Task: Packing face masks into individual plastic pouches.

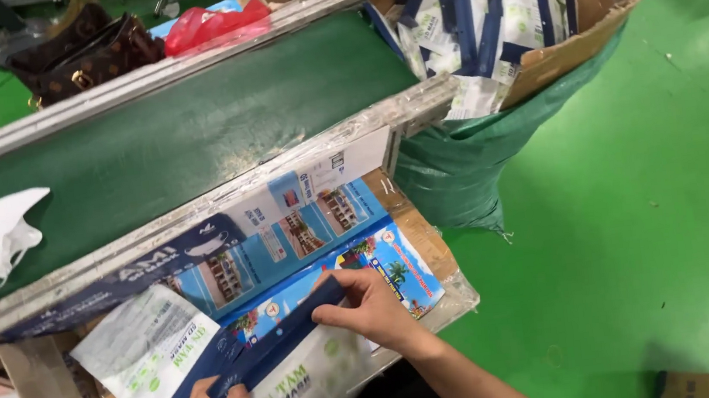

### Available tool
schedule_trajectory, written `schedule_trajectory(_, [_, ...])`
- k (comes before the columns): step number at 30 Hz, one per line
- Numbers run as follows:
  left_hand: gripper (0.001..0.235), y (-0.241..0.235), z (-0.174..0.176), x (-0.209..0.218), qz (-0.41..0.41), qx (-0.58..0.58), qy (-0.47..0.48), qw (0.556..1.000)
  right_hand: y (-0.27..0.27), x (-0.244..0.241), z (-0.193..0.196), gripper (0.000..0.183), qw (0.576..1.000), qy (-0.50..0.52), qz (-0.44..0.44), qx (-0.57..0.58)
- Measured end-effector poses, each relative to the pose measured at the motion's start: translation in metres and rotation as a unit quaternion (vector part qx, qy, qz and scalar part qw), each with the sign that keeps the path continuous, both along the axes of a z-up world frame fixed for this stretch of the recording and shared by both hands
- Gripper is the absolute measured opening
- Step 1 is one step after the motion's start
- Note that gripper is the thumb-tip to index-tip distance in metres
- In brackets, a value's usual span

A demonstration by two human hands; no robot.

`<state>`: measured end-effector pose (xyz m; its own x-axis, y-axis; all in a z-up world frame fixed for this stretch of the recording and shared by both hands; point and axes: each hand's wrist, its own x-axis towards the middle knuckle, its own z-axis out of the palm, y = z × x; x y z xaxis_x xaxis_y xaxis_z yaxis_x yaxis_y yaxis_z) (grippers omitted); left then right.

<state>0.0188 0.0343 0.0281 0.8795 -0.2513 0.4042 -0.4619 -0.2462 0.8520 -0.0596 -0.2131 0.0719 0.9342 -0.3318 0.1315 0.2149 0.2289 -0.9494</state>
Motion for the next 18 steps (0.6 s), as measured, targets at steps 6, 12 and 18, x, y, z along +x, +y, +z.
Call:
schedule_trajectory(6, [0.004, -0.009, -0.023, 0.002, 0.014, -0.009, 0.020, 1.000, 0.005, 0.008, -0.015, 0.008, 0.997, 0.028, 0.016, 0.070])
schedule_trajectory(12, [0.021, -0.037, 0.054, 0.024, 0.058, -0.023, -0.064, 0.996, -0.008, 0.060, -0.069, 0.024, 0.990, 0.110, 0.074, 0.037])
schedule_trajectory(18, [0.082, -0.022, 0.090, 0.222, 0.083, 0.080, -0.159, 0.981, -0.036, 0.164, -0.002, 0.040, 0.959, -0.011, 0.013, 0.282])
